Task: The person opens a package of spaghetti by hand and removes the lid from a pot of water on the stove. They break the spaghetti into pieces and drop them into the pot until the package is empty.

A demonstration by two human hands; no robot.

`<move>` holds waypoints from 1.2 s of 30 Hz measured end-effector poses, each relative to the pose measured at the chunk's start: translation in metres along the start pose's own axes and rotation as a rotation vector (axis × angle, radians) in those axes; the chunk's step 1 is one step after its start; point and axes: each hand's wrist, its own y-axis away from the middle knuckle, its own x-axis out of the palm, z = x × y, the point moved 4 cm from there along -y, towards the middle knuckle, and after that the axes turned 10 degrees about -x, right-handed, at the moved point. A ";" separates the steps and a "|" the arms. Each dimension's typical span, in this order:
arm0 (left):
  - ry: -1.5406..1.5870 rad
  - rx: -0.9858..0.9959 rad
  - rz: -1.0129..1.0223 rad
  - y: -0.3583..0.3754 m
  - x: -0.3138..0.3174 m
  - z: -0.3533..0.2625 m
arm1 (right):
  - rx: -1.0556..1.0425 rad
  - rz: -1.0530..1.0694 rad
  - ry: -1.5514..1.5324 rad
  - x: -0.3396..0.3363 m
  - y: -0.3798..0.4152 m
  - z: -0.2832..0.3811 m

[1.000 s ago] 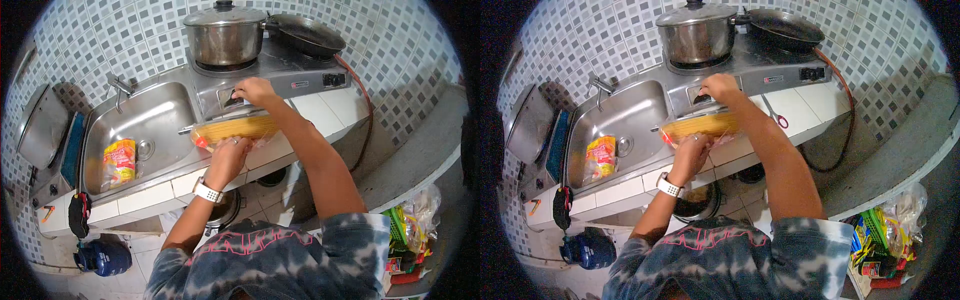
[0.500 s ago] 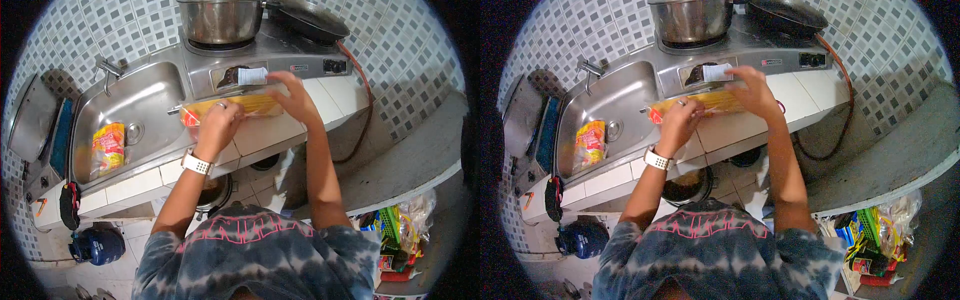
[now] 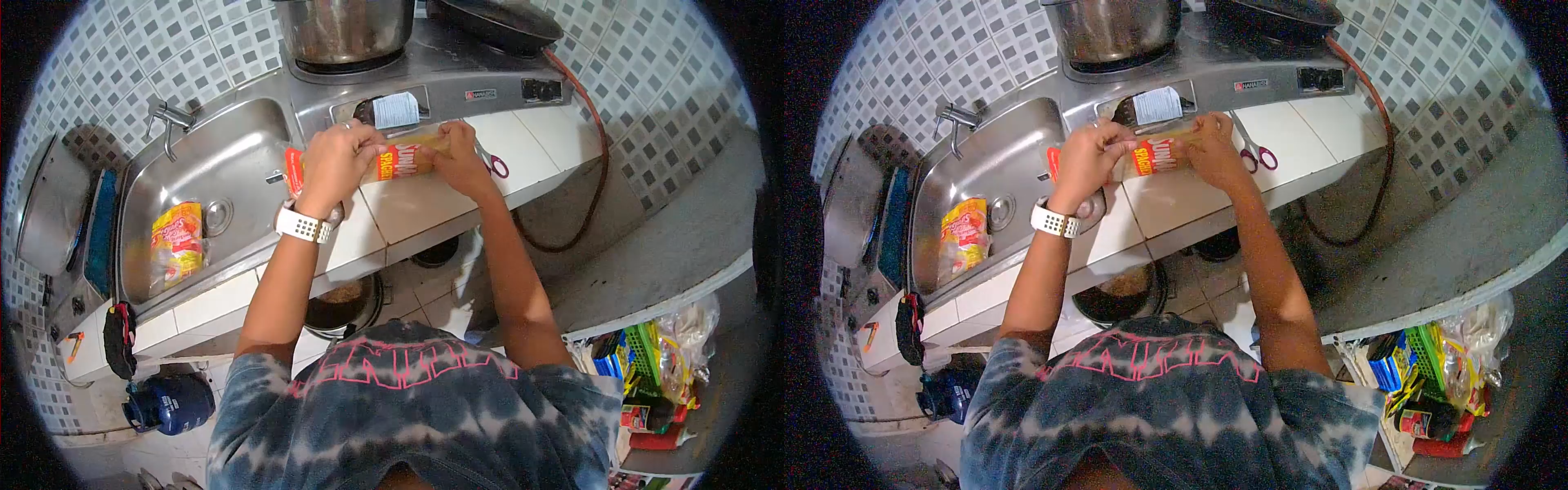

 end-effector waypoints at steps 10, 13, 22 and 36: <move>-0.072 -0.108 -0.391 0.052 -0.037 0.019 | -0.195 0.038 0.063 0.013 0.004 -0.033; -0.062 -0.204 -0.420 0.086 -0.040 0.032 | -0.169 0.035 0.059 0.012 0.007 -0.030; 0.037 -0.518 -0.541 0.211 -0.065 0.060 | -0.294 -0.064 0.198 -0.028 0.003 0.012; -0.069 -0.878 -0.354 0.340 -0.047 0.034 | -0.453 0.174 -0.028 0.000 -0.034 0.112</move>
